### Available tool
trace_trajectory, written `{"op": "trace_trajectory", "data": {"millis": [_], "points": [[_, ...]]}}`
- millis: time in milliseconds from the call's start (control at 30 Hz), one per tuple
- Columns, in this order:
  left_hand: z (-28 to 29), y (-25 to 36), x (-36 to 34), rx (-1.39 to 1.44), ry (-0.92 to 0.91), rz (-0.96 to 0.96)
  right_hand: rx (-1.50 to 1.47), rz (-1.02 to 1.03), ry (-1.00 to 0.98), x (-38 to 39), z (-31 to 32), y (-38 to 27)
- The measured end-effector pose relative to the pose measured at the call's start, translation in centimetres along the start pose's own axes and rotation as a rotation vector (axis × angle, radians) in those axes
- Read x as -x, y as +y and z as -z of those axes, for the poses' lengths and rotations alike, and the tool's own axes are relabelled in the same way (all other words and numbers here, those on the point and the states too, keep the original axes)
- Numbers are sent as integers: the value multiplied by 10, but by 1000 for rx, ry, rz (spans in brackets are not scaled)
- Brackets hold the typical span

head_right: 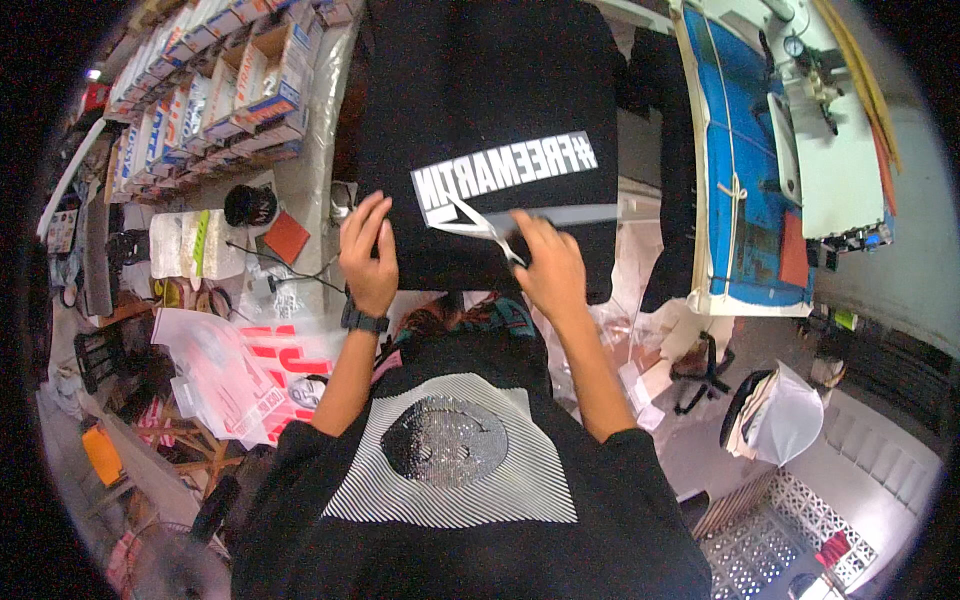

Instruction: The person positions a black shirt on a screen-printing machine, cuts a graphic from a sheet using scissors, and aligns the graphic on the shirt.

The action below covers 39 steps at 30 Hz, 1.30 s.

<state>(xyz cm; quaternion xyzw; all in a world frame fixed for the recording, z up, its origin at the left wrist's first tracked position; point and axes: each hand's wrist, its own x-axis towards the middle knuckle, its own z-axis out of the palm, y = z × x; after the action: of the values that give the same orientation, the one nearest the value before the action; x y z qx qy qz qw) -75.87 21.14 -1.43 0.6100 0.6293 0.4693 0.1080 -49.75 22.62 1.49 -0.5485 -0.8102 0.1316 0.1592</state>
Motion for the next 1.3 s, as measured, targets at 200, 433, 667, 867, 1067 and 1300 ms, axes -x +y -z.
{"op": "trace_trajectory", "data": {"millis": [200, 433, 667, 867, 1067, 1300], "points": [[59, 41, 51, 545, -374, 367, -611, -526, -200, 41, 47, -54], [59, 20, 100, 1054, -303, 745, -669, 37, -418, -17, -30, -146], [112, -73, 136, 336, 49, 857, -395, 15, -216, -60, -29, -128], [189, -161, 182, -591, 87, 852, 201, -10, 171, -50, -65, -81], [192, -194, 195, -937, 59, 866, -423, 229, -193, 12, -32, -102], [167, -156, 150, -755, 177, 428, -927, 164, -540, 20, 2, -105]]}}
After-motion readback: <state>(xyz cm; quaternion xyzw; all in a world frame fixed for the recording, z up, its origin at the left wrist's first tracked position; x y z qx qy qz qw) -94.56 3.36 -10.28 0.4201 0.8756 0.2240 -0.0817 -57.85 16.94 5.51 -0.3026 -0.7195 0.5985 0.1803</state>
